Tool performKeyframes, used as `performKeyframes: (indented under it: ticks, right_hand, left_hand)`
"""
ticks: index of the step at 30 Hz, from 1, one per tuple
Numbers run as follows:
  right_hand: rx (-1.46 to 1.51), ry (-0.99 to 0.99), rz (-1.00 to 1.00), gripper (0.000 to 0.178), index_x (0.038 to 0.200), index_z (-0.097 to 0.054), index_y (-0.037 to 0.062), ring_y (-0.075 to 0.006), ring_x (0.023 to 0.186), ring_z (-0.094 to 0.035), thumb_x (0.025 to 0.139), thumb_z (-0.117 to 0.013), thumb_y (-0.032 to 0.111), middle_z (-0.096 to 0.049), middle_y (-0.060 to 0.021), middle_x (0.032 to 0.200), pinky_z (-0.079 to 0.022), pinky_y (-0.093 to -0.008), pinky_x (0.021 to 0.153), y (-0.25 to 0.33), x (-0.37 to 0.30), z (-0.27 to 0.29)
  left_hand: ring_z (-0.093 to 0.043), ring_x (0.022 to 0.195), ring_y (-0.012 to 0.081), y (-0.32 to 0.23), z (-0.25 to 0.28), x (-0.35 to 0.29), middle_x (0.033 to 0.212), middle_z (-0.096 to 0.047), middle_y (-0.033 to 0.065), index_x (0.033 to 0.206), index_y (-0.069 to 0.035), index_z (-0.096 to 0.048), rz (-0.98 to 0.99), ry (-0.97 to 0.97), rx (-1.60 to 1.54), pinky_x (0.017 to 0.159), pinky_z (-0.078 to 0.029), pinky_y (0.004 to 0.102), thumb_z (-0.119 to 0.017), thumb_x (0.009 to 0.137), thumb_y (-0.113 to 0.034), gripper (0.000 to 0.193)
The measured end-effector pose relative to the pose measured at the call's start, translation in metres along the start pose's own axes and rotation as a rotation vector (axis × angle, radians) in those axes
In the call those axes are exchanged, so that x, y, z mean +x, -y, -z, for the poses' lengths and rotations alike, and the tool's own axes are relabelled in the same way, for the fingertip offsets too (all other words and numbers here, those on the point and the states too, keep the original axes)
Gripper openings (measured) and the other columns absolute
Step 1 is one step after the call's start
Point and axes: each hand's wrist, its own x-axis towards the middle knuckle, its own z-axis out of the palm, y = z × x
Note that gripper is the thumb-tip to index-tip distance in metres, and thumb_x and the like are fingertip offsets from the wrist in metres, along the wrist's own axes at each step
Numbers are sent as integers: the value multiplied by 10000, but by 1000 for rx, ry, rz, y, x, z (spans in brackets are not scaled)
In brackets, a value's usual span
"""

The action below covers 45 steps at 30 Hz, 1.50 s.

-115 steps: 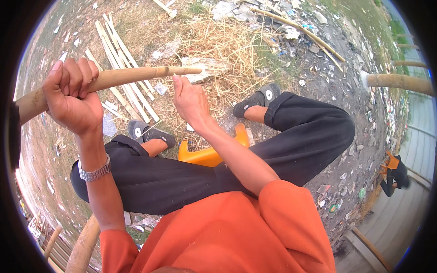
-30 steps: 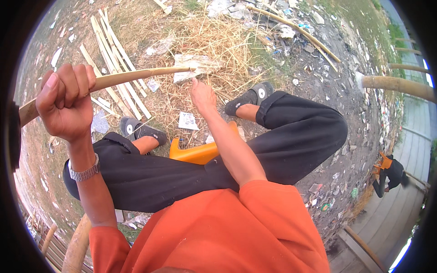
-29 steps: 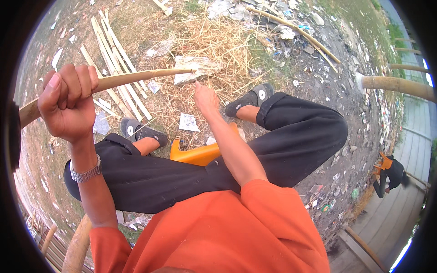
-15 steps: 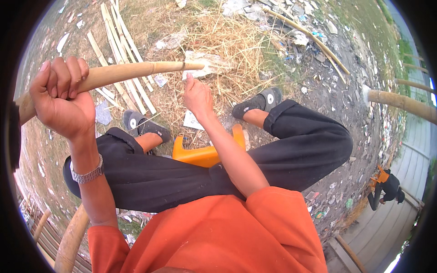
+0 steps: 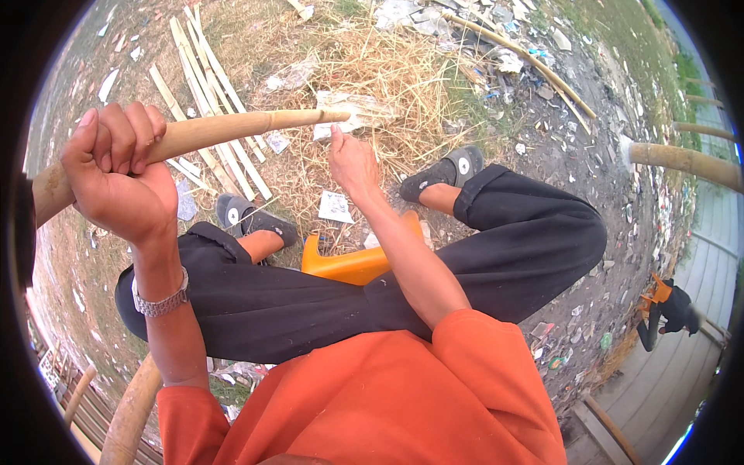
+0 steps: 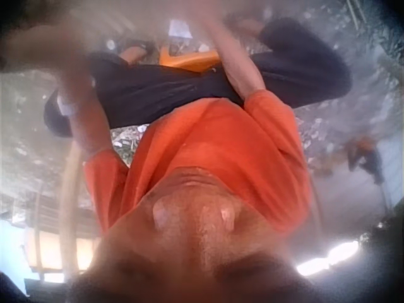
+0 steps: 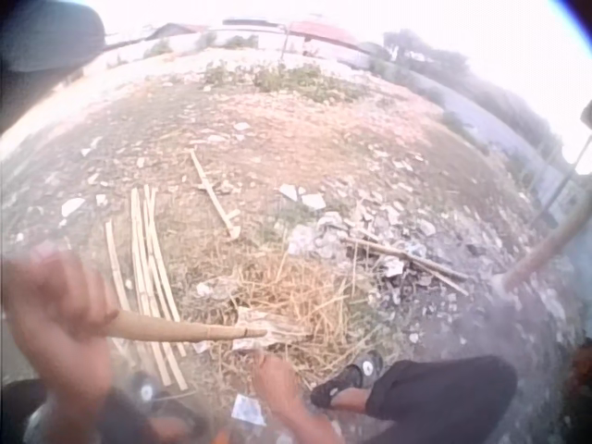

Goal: The person sits on a small orange stool and uses a green utility knife to shave and smooth a long bamboo pole held between their legs. They rotate the pole and scrape its surface to remove the outer layer, with bamboo shavings accumulating on the ground.

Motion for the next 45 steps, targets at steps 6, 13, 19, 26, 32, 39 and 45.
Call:
performKeyframes:
  ticks: [6, 13, 19, 26, 32, 39, 45]
  right_hand:
    - [-79, 6, -57, 593, 882, -669, -26, -463, 799, -597, 963, -288, 421, -616, -304, 814, -460, -517, 760, -14, 17, -14]
    - [-29, 29, 18, 606, 897, -662, -48, -463, 799, -599, 968, -276, 414, -611, -305, 756, -463, -499, 776, 7, 4, -3]
    - [-254, 40, -117, 621, 932, -653, -58, -460, 886, -594, 961, -275, 434, -614, -317, 886, -462, -494, 828, -60, 32, -14]
    - [7, -8, 69, 623, 772, -619, -46, -464, 775, -579, 958, -288, 448, -595, -305, 766, -427, -525, 729, -45, 27, -23]
    - [-126, 28, -57, 639, 900, -648, -78, -481, 848, -584, 952, -295, 452, -598, -343, 800, -442, -501, 826, -64, 69, -32]
    - [-96, 35, 97, 659, 768, -634, -86, -484, 809, -579, 956, -297, 448, -587, -343, 785, -441, -506, 786, -70, 67, -22]
    - [-132, 24, 128, 619, 806, -643, -59, -487, 810, -571, 960, -293, 428, -593, -328, 793, -444, -517, 776, -86, 69, -25]
  left_hand:
    - [-211, 475, 110, 1, -3, 4, 518, -175, -10, 566, -149, -203, 13, -129, 25, 581, -266, 297, -401, 874, -170, 366]
    - [-211, 475, 106, 1, -3, 0, 518, -173, -9, 559, -153, -195, -6, -117, 56, 577, -264, 297, -388, 879, -168, 374]
    - [-211, 476, 101, -2, -7, -8, 515, -178, -9, 559, -154, -200, 5, 8, 2, 574, -261, 292, -373, 885, -171, 370]
    - [-213, 473, 104, 2, 1, 9, 513, -187, -12, 568, -166, -183, -13, -214, 89, 578, -261, 286, -407, 870, -150, 376]
    - [-211, 471, 103, 0, 3, 3, 507, -189, -9, 558, -165, -189, -25, -70, 16, 574, -261, 292, -398, 874, -151, 379]
    - [-205, 466, 102, 3, 7, 6, 502, -197, -10, 561, -166, -188, -37, -48, 29, 558, -257, 293, -377, 884, -155, 374]
    - [-206, 463, 102, 1, 5, 3, 500, -200, -7, 569, -164, -199, -23, 43, -6, 556, -258, 300, -372, 882, -154, 357]
